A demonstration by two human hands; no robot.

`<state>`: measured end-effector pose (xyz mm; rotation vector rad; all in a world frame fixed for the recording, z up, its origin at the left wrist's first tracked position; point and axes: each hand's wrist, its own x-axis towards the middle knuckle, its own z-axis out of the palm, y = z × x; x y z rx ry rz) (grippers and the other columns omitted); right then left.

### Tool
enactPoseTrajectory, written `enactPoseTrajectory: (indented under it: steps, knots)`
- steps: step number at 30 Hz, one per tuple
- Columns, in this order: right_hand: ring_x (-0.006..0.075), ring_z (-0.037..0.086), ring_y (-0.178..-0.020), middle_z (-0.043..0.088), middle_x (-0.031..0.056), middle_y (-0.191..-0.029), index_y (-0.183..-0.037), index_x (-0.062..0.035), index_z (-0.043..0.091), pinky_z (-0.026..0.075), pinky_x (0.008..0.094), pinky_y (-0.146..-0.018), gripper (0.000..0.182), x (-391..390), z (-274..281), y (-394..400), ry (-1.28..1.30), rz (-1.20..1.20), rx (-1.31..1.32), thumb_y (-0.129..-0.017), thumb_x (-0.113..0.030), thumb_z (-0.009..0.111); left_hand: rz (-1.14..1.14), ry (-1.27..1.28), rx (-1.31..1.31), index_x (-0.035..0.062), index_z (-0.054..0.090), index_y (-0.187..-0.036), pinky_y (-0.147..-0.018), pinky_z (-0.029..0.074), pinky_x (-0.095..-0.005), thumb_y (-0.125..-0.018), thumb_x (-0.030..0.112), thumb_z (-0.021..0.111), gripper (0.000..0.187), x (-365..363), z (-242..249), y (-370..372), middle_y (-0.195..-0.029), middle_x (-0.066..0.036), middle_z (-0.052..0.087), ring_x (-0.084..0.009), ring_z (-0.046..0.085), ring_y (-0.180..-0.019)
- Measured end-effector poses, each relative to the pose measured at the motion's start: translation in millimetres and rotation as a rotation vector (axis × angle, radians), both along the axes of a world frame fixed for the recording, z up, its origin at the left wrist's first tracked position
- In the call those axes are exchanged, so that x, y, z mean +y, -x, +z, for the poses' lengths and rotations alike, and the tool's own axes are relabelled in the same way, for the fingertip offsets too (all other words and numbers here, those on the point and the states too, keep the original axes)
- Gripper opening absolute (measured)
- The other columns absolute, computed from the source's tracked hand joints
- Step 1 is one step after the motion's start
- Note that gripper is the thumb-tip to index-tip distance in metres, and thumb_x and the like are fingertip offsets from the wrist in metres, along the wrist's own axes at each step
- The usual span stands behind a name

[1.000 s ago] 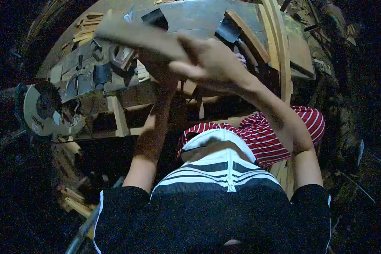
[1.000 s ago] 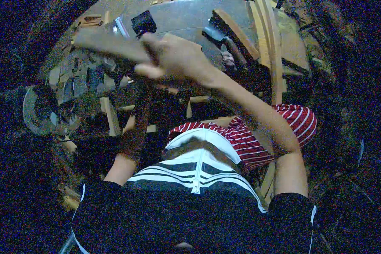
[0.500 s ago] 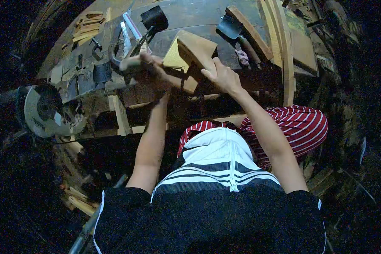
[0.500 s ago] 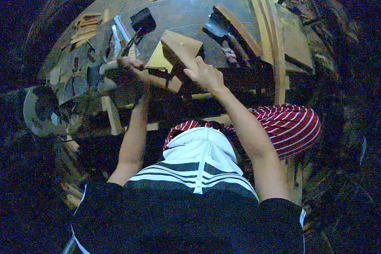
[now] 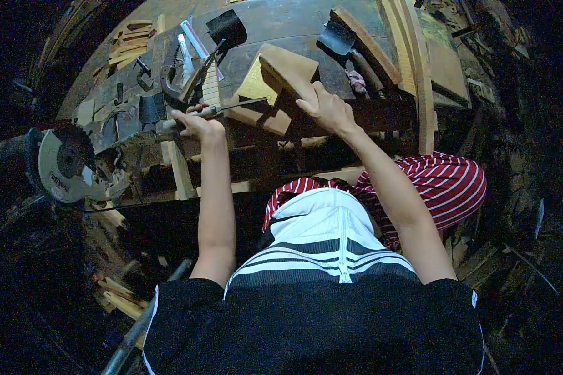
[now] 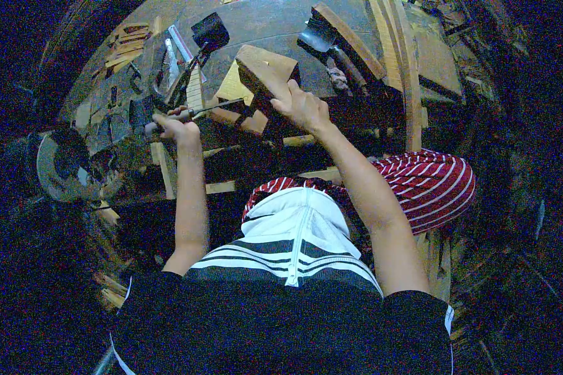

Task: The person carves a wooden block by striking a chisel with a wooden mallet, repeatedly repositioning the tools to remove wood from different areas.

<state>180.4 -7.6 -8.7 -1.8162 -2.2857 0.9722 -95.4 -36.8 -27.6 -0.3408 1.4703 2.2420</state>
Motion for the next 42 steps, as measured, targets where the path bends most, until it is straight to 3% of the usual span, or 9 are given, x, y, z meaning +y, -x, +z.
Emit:
enactPoseTrajectory:
  steps: [1,8,12,17,20,21,27,34,42]
  knots:
    - [0.0455,0.060,-0.092,0.062,0.0286,-0.094,-0.119,-0.0096,0.042,0.048,0.0539,-0.077,0.064,0.7,-0.9,0.5,0.005,0.006,-0.010,-0.082,-0.062,0.048,-0.014,-0.014,0.045,0.0107,0.044,-0.081,-0.056,0.047,-0.0288,-0.086,0.059,0.050,0.049,4.8,4.6,-3.2,-0.061,-0.003,0.047,-0.0168,0.051,-0.056]
    - [0.0444,0.060,-0.090,0.062,0.0281,-0.094,-0.120,-0.0084,0.043,0.049,0.0524,-0.075,0.065,-1.8,-3.4,-0.2,-0.031,-0.003,-0.015,-0.082,-0.061,0.049,-0.240,-0.108,0.296,0.0093,0.037,-0.072,-0.037,0.033,-0.0235,-0.091,0.051,0.049,0.048,19.8,60.0,0.0,-0.059,-0.003,0.041,-0.0131,0.039,-0.043]
    - [0.0444,0.061,-0.090,0.062,0.0280,-0.094,-0.121,-0.0084,0.042,0.049,0.0520,-0.075,0.066,-0.7,-3.2,0.1,-0.013,0.014,-0.013,-0.082,-0.061,0.050,-0.274,-0.132,0.436,0.0087,0.037,-0.071,-0.036,0.034,-0.0247,-0.093,0.047,0.048,0.045,36.9,69.5,-14.2,-0.054,-0.002,0.039,-0.0114,0.037,-0.040]
    - [0.0454,0.060,-0.090,0.062,0.0284,-0.094,-0.119,-0.0096,0.042,0.049,0.0527,-0.074,0.064,-2.0,-7.0,0.5,-0.050,-0.008,-0.015,-0.082,-0.061,0.049,-0.285,-0.146,0.824,0.0024,0.042,-0.090,-0.033,0.035,-0.0262,-0.091,0.048,0.051,0.047,45.3,79.7,-46.7,-0.050,-0.005,0.046,-0.0127,0.042,-0.035]
    - [0.0454,0.060,-0.090,0.062,0.0288,-0.093,-0.120,-0.0101,0.042,0.049,0.0527,-0.074,0.064,-0.8,-5.0,0.1,-0.027,0.001,0.005,-0.082,-0.061,0.049,-0.308,0.153,0.851,0.0020,0.046,-0.098,-0.034,0.035,-0.0256,-0.090,0.047,0.053,0.046,47.4,83.2,-50.7,-0.050,-0.004,0.046,-0.0129,0.042,-0.035]
    - [0.0454,0.060,-0.090,0.062,0.0288,-0.093,-0.120,-0.0101,0.042,0.049,0.0527,-0.074,0.064,-0.4,-4.8,0.2,-0.027,0.000,0.004,-0.082,-0.061,0.049,-0.565,0.025,0.714,0.0035,0.048,-0.109,-0.035,0.035,-0.0248,-0.090,0.043,0.055,0.045,52.6,62.3,-32.5,-0.051,-0.002,0.044,-0.0114,0.042,-0.037]
    - [0.0450,0.060,-0.091,0.062,0.0294,-0.094,-0.121,-0.0100,0.042,0.049,0.0530,-0.074,0.065,-0.6,-4.0,0.7,0.004,-0.005,-0.020,-0.082,-0.062,0.050,-0.478,-0.295,0.618,0.0069,0.051,-0.105,-0.037,0.034,-0.0233,-0.090,0.043,0.056,0.039,65.5,35.8,-40.7,-0.058,0.002,0.039,-0.0080,0.039,-0.042]
    - [0.0444,0.060,-0.092,0.062,0.0290,-0.095,-0.122,-0.0090,0.042,0.049,0.0526,-0.075,0.069,-2.1,-5.1,0.2,-0.013,-0.006,-0.001,-0.081,-0.063,0.050,-0.601,-0.171,0.408,0.0112,0.049,-0.115,-0.038,0.034,-0.0220,-0.092,0.041,0.054,0.038,63.4,32.8,-32.8,-0.067,0.002,0.039,-0.0064,0.039,-0.048]
    - [0.0431,0.063,-0.085,0.064,0.0275,-0.090,-0.121,-0.0115,0.041,0.052,0.0528,-0.069,0.068,-4.1,-12.6,-1.7,-0.100,-0.009,0.002,-0.081,-0.065,0.047,-0.393,-0.263,0.533,0.0116,0.046,-0.121,-0.039,0.035,-0.0212,-0.093,0.036,0.053,0.038,64.8,18.7,-38.8,-0.071,0.002,0.043,-0.0054,0.040,-0.052]
